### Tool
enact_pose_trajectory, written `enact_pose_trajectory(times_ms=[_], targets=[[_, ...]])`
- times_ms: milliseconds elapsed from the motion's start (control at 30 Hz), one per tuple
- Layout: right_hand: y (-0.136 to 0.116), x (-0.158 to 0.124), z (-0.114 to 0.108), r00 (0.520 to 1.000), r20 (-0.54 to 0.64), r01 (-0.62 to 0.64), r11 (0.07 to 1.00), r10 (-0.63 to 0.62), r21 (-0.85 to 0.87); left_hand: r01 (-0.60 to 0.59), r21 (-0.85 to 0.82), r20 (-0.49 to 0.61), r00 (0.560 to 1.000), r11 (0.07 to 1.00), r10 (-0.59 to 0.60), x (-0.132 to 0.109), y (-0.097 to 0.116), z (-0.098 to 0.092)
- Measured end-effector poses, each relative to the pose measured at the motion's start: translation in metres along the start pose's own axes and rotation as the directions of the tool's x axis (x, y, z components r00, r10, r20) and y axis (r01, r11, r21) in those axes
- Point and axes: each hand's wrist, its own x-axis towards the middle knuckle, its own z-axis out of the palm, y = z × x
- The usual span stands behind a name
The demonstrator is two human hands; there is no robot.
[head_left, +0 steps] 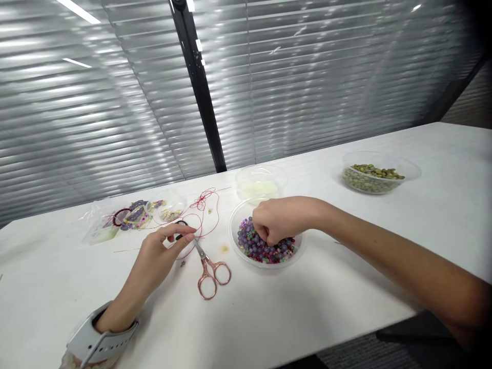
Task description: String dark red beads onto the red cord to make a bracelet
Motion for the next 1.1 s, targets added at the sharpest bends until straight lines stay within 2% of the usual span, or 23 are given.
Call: enact_pose_trajectory(times_ms=[100,233,333,433,500,667,867,967,1033,1100], targets=[[-0.002,0.001,0.002,1.0,-0.01,0.001,1.0,-0.001,-0.007,0.024,0.017,-0.023,0.999,1.0,-0.024,-0.003,0.0,-0.002],[0.0,0.002,0.004,1.0,-0.02,0.008,1.0,-0.008,0.011,-0.059,-0.021,-0.027,0.998,0.998,0.058,-0.005,0.001,-0.002],[0.004,0.002,0.002,0.998,-0.046,0.035,0.998,-0.032,0.048,-0.098,-0.128,0.033,0.994,0.987,0.103,-0.006,0.003,-0.002],[0.006,-0.003,-0.004,0.994,-0.092,0.07,0.995,-0.063,0.074,-0.031,-0.259,0.082,0.995,0.965,0.054,-0.008,0.009,-0.004],[0.003,-0.007,-0.008,0.985,-0.15,0.106,0.99,-0.091,0.096,-0.011,-0.321,0.064,0.997,0.947,0.033,-0.01,0.012,-0.007],[-0.017,-0.01,-0.011,0.904,-0.397,0.238,0.959,-0.16,0.157,0.0,-0.482,0.0,1.0,0.876,0.0,-0.013,0.019,-0.016],[-0.056,0.009,-0.003,0.819,-0.533,0.288,0.956,-0.211,0.063,-0.157,-0.519,-0.148,0.985,0.84,0.092,-0.022,0.024,-0.02],[-0.067,0.021,0.002,0.788,-0.574,0.328,0.941,-0.223,0.084,-0.277,-0.477,-0.258,0.951,0.834,0.169,-0.027,0.024,-0.018],[-0.068,0.027,0.005,0.773,-0.593,0.392,0.905,-0.226,0.167,-0.397,-0.414,-0.374,0.895,0.819,0.245,-0.03,0.022,-0.015],[-0.067,0.031,0.007,0.786,-0.578,0.454,0.839,-0.219,0.3,-0.494,-0.335,-0.476,0.824,0.803,0.308,-0.032,0.02,-0.013]])
